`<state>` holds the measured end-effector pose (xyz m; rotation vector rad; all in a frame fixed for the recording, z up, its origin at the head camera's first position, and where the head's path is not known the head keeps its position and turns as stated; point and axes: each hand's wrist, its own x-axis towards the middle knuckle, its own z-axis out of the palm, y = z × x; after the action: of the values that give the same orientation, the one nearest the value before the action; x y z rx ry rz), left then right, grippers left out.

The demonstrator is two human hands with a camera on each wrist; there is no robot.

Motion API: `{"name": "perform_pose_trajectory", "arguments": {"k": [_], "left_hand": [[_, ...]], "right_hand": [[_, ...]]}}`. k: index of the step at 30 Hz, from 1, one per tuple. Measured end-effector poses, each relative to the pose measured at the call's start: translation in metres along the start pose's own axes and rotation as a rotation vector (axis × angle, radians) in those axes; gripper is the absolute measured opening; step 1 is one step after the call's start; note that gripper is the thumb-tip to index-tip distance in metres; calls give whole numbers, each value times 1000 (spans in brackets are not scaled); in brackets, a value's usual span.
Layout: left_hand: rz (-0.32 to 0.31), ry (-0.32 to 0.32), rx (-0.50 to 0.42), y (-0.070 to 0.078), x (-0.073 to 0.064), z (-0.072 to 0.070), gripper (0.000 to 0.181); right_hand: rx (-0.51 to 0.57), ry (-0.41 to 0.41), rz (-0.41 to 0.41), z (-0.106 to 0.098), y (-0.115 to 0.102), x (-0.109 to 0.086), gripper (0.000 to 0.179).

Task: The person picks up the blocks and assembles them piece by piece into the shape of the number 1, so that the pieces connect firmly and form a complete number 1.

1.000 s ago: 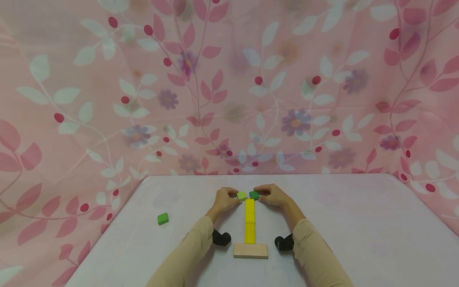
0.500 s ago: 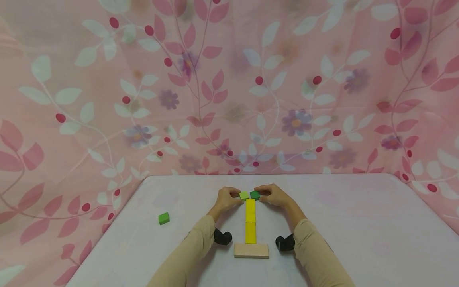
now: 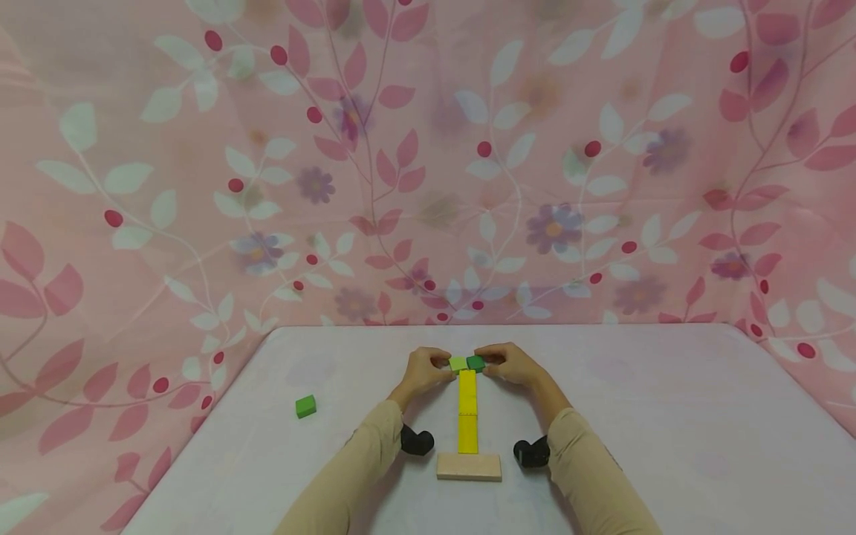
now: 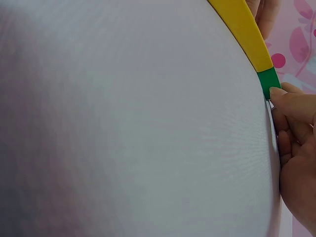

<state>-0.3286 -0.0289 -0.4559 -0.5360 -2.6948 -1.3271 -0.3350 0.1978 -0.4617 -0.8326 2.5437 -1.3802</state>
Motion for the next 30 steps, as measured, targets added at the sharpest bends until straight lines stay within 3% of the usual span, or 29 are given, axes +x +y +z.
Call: {"name": "perform_pose_trajectory", "arguments": {"k": [30], "left_hand": [[-12,-10,9,1,1,1,32]], "right_hand": [[-8,18,14,2,0,1,40]]}}
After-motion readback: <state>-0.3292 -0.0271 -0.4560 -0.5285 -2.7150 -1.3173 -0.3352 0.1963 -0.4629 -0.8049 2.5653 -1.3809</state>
